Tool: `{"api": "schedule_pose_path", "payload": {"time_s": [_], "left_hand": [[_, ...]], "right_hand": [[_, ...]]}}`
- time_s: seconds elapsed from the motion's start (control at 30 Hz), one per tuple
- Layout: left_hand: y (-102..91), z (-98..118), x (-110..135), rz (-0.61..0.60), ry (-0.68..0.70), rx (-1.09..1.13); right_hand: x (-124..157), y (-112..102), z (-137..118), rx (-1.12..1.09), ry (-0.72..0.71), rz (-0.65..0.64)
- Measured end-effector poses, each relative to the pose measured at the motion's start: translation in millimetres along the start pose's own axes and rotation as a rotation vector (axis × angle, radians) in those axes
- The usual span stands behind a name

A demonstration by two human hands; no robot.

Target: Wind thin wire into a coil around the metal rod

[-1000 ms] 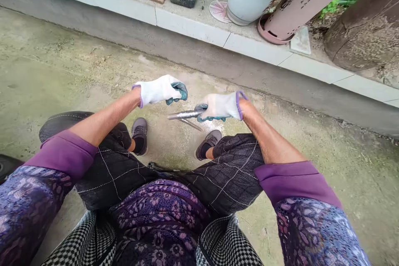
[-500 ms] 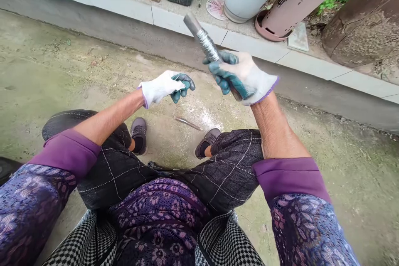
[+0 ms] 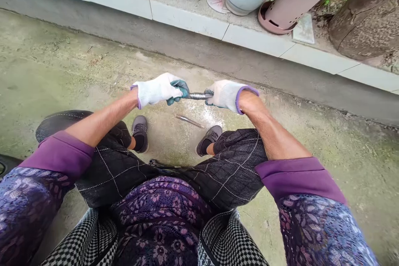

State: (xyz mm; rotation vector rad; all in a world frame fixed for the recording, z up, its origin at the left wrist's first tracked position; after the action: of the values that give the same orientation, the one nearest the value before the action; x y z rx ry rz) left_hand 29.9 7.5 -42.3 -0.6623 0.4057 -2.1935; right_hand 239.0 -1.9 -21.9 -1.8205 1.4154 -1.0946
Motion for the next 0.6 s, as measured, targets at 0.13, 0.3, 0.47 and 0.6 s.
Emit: {"api": "schedule_pose_path", "payload": {"time_s": [0.13,0.3,0.47,0.6], "left_hand": [[11.6,0,-3,0.005,0.023,0.132],[4.1,-7,-12,0.038,0.039,0.178],[-6.0,-16,-15,0.065,0.037,0.116],[-13.6,-13,-11,0.091,0.018,0.03]], "right_hand": [[-6,-12,2,0.111,-0.016,-0.049],[10,-34,-11,-0.487,-0.103,0.004],[26,-31,-18,-0.54,-0.155,-0.407],[22,-3,-8,-0.199,-0.17,-0.545]]}}
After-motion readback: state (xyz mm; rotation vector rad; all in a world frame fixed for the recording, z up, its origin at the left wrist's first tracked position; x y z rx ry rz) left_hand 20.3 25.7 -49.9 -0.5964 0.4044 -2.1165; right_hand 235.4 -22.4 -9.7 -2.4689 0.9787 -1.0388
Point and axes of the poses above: each hand's wrist, its own x-axis away from the middle knuckle, its own y-axis out of the palm, z = x × y, the point moved 2 cm from there along -x, towards the middle knuckle, and after that the axes turned 5 degrees about -x, right-handed, at the moved point
